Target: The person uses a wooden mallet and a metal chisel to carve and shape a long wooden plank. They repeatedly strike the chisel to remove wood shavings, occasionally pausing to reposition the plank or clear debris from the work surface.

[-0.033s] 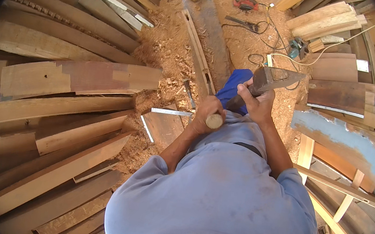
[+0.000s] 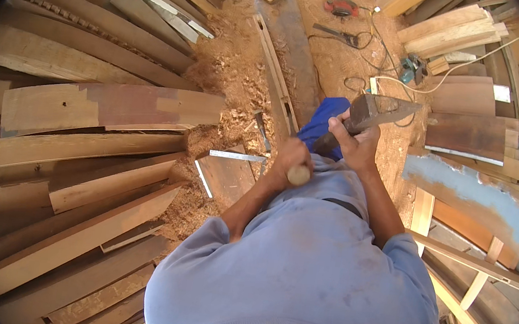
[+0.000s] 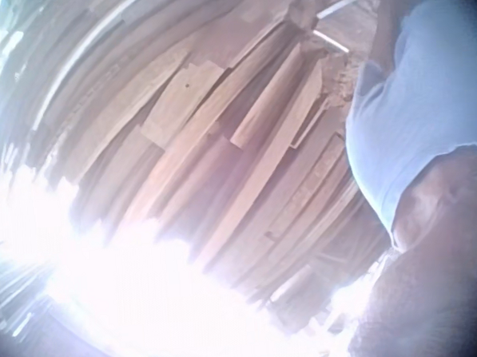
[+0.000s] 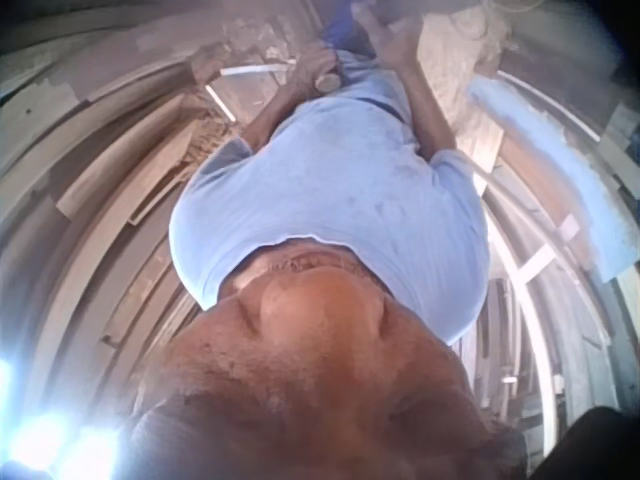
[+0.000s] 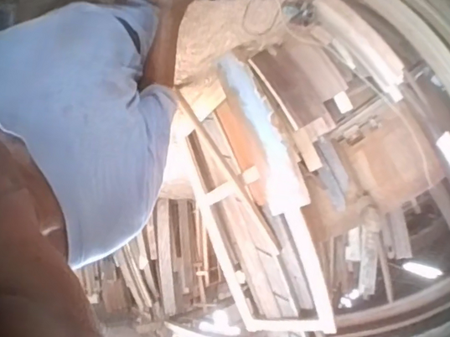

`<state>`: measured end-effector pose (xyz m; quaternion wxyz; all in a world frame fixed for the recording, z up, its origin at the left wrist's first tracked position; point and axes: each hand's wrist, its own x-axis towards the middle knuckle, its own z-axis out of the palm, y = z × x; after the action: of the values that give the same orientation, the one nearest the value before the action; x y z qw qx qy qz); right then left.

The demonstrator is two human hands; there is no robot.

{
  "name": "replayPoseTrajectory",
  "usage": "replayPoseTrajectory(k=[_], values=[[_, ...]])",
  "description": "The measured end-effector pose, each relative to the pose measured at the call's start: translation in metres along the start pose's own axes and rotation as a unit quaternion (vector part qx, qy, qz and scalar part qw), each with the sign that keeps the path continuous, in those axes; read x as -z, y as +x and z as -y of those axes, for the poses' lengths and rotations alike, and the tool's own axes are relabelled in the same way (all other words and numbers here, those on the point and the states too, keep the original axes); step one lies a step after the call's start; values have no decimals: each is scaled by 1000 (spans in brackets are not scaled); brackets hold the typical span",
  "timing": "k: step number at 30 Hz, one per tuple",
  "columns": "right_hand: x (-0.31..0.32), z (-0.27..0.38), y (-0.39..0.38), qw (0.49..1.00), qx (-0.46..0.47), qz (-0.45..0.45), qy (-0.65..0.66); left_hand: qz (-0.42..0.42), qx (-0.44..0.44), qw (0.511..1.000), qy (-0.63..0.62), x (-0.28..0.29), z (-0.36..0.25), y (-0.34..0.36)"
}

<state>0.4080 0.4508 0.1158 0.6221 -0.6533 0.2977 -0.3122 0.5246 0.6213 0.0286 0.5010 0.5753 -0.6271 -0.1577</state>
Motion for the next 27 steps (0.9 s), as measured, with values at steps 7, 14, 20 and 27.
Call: replayPoseTrajectory(k=[7,14,20,27], values=[[-9,5,-5,1000,7,13,-19,-174,152,967,-103,40,-2,54],[-3,-9,-1,994,14,104,-12,-164,136,975,-56,133,24,138],[1,29,5,999,19,36,-32,-273,212,924,-163,111,15,149],[-3,109,13,991,132,-9,-2,-319,189,916,-150,96,47,137]])
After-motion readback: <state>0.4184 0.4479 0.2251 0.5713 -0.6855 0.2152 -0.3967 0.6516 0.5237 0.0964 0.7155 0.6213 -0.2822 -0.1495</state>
